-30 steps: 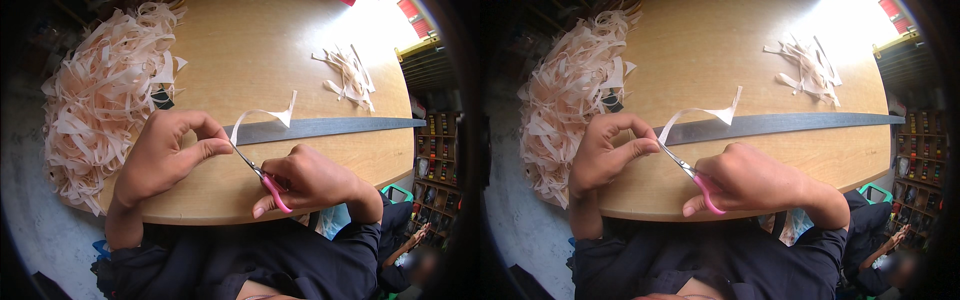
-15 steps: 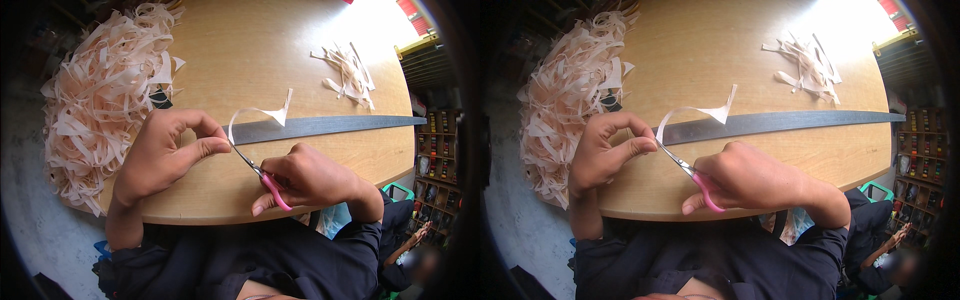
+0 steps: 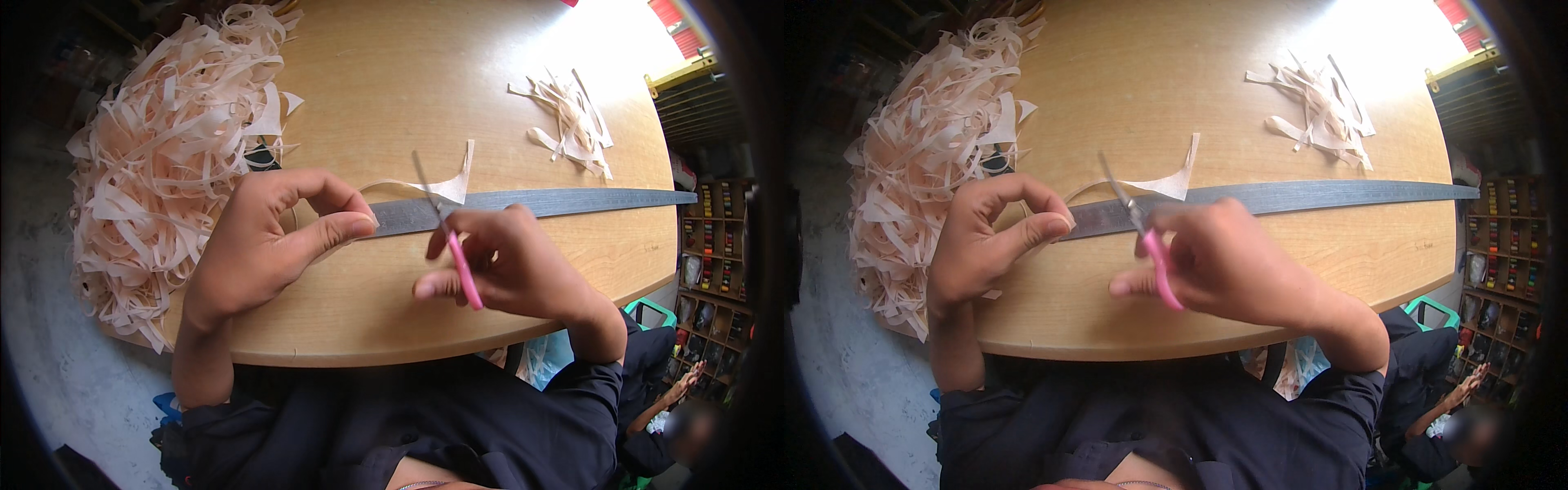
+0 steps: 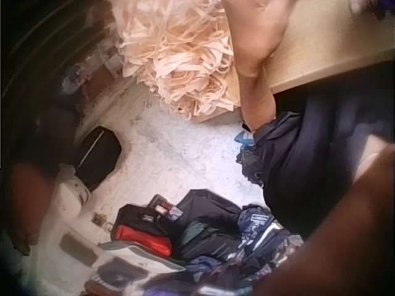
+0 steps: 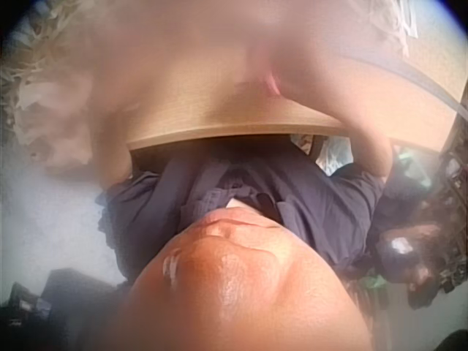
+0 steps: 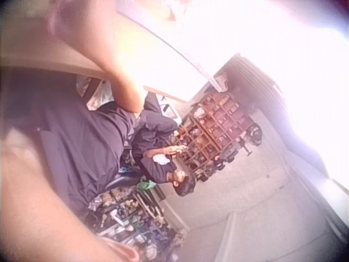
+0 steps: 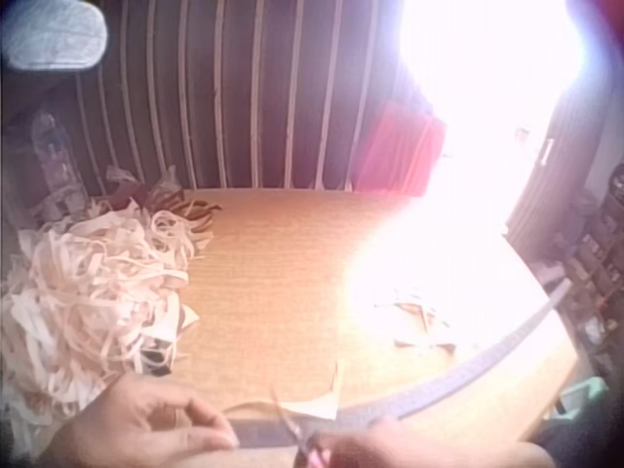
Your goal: The person uses pink-handled scissors and a metal ruler to cut long strips of light-colored rubber material into uniform short segments. The cut pieces are placed in a pile on the table.
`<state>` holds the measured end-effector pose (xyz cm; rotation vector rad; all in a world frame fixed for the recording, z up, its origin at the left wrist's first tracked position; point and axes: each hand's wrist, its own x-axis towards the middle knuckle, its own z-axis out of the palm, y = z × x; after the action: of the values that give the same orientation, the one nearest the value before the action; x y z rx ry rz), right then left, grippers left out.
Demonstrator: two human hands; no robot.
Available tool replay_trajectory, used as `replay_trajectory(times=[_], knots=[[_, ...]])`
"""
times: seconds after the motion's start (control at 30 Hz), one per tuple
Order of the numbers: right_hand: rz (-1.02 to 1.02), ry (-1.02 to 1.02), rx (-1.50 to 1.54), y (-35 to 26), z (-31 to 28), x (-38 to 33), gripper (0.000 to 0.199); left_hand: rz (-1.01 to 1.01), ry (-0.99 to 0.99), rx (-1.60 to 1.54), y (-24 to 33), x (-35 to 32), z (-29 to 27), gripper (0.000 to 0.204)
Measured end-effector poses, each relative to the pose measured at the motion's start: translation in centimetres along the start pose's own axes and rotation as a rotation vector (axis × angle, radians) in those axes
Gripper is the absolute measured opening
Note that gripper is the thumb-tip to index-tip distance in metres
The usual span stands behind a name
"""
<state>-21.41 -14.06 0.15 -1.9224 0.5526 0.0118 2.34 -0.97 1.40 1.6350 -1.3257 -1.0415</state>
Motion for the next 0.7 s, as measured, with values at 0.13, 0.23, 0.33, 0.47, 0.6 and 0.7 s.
replay_trajectory(times=[0.13, 0.23, 0.33, 0.47, 0.6, 0.7], knots=[[-0.041, 0.316, -0.228, 0.5, 0.3, 0.4, 0.041, -0.023, -0.039, -0.086, 0.0, 0.0, 0.0, 0.012], [-0.149, 0.450, -0.471, 1.5, 0.3, 1.4, 0.030, 0.028, -0.045, -0.080, 0.0, -0.1, 0.2, 0.012], [-0.171, 0.437, -0.556, 2.1, 0.0, 1.4, 0.017, 0.075, -0.008, -0.062, -0.2, -0.1, 0.4, 0.011], [-0.183, 0.462, -0.633, 2.3, -0.3, 1.3, 0.011, 0.109, 0.091, -0.001, -0.3, 0.0, 0.4, 0.009], [-0.156, 0.591, -0.480, 3.1, -2.1, 1.5, 0.009, 0.157, 0.195, 0.017, -0.5, 0.2, 0.4, 0.008], [-0.110, 0.806, -0.425, 4.1, -5.5, 1.5, 0.016, 0.180, 0.265, -0.010, -0.7, 0.3, 1.0, 0.007]])
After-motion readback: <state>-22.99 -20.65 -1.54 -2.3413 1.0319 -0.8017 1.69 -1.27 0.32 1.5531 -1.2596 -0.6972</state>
